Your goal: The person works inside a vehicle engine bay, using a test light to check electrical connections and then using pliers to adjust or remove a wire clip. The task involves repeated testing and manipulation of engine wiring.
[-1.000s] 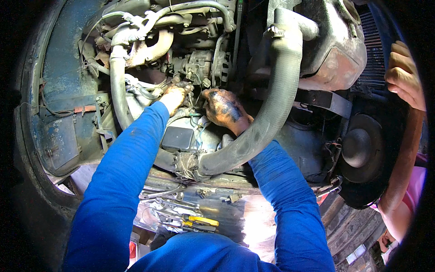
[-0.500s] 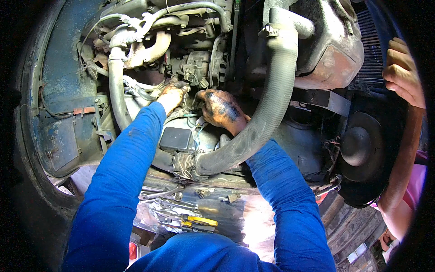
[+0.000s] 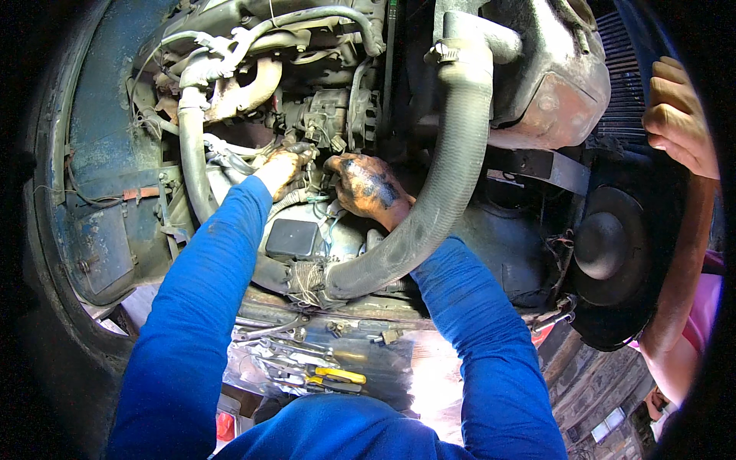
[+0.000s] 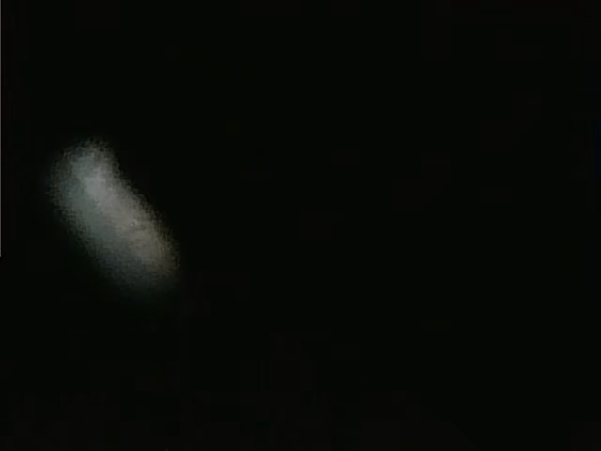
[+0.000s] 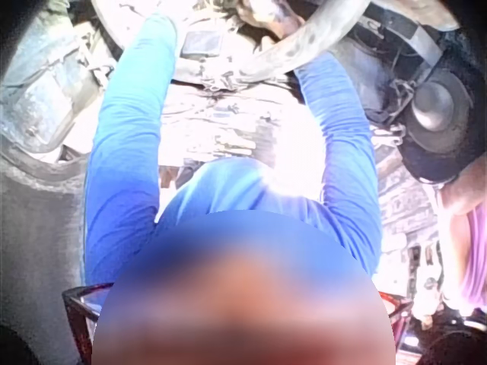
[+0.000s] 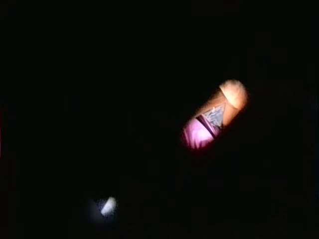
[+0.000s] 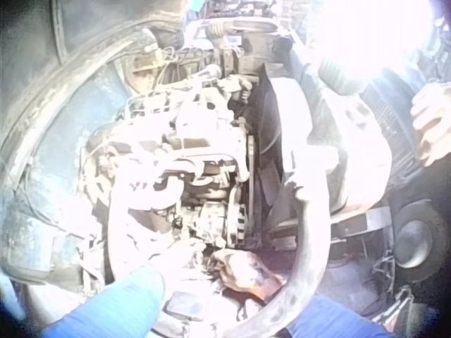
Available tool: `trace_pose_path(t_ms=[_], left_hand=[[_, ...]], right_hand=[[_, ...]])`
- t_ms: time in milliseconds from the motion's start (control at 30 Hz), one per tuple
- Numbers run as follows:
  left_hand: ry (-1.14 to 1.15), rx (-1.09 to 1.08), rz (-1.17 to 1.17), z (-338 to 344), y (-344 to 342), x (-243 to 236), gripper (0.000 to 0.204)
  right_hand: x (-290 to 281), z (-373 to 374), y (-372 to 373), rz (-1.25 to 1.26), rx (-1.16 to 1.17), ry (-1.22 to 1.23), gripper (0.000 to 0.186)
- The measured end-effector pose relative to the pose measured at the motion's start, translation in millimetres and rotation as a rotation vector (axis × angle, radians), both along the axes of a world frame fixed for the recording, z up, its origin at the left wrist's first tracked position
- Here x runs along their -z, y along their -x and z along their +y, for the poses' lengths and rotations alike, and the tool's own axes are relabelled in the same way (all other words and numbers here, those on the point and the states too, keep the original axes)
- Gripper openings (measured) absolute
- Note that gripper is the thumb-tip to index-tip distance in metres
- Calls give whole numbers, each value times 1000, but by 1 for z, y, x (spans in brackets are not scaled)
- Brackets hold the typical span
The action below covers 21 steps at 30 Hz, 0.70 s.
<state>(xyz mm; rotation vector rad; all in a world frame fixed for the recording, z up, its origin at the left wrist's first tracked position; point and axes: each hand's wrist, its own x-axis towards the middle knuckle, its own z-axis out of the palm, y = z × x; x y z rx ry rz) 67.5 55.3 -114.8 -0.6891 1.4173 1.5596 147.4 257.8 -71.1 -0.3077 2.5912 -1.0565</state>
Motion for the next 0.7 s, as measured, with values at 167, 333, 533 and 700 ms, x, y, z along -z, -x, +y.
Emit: trace_pose_path(t_ms=[167,333,533,700], left_hand=[[-14,17,91,3,-3,22,11],[-55,-39,137,1,-3,41,12],[-106,-94,140,-4,-3,48,13],[-176,-59,5,-13,-3,35,15]], right_hand=[[4,-1,1,-43,-11,-31,40],[7,-1,0,43,-4,5,37],[9,0,-3,70,11,-2,37],[12,0,-2,82,4,25,37]])
